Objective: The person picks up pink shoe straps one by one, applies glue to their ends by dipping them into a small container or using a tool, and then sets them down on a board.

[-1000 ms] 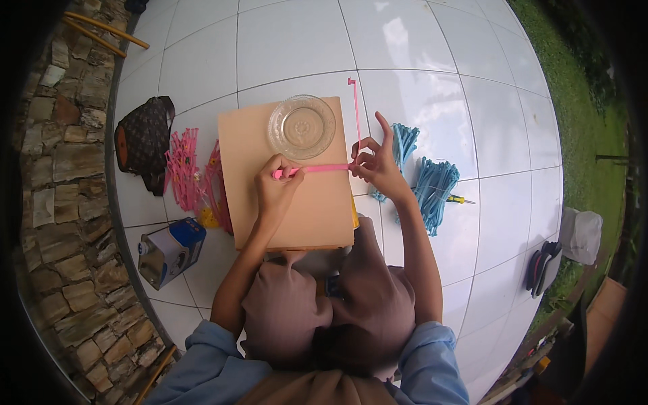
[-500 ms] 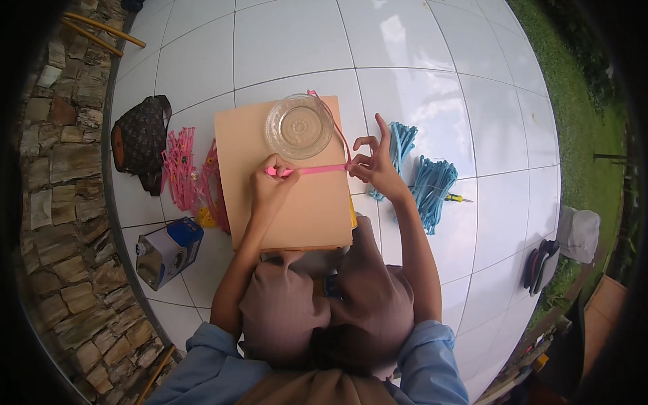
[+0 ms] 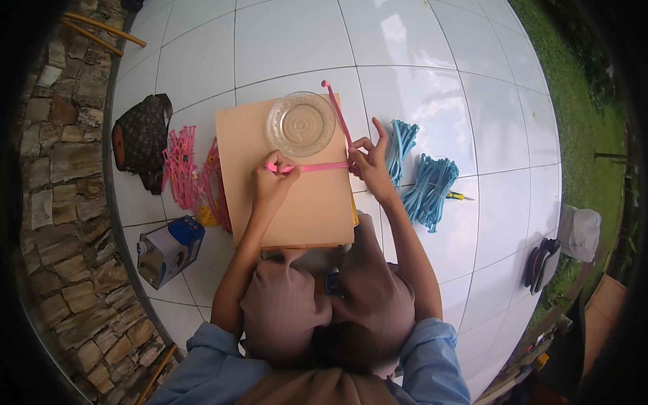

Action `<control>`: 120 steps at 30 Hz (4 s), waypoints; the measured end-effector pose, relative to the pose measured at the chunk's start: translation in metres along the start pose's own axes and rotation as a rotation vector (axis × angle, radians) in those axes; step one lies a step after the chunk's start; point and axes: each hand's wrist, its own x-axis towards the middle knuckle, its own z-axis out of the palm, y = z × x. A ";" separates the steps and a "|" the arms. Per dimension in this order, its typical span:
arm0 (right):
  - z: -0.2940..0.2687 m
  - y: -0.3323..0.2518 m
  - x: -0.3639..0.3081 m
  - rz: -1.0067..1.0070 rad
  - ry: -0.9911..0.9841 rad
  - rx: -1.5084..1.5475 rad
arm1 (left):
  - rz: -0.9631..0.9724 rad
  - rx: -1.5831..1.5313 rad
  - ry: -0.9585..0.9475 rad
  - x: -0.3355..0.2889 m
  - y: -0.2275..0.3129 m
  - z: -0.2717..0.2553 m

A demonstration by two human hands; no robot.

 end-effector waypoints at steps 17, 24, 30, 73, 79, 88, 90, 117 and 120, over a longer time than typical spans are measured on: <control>-0.009 0.004 0.000 0.053 -0.074 -0.036 | 0.044 0.151 0.027 0.000 0.007 0.003; -0.011 0.003 0.001 0.094 -0.084 -0.021 | 0.058 0.138 0.048 0.000 0.005 0.005; -0.010 0.003 0.002 0.019 -0.116 -0.082 | 0.072 0.150 0.026 0.000 0.004 0.004; -0.010 0.000 0.014 0.048 -0.172 -0.272 | 0.240 0.271 -0.072 -0.003 0.016 -0.001; -0.009 0.001 0.014 0.052 -0.165 -0.284 | 0.243 0.388 -0.156 0.001 0.025 -0.006; -0.011 0.002 0.016 0.052 -0.174 -0.302 | 0.308 0.455 -0.284 0.002 0.028 -0.010; -0.012 0.008 0.020 0.012 -0.180 -0.310 | 0.508 0.686 -0.317 0.002 0.037 -0.013; 0.025 -0.014 -0.008 -0.696 -0.013 -1.066 | 0.452 1.334 -0.324 -0.040 0.030 0.037; 0.027 -0.011 -0.008 -0.703 0.090 -0.949 | 0.477 1.265 -0.285 -0.042 0.025 0.036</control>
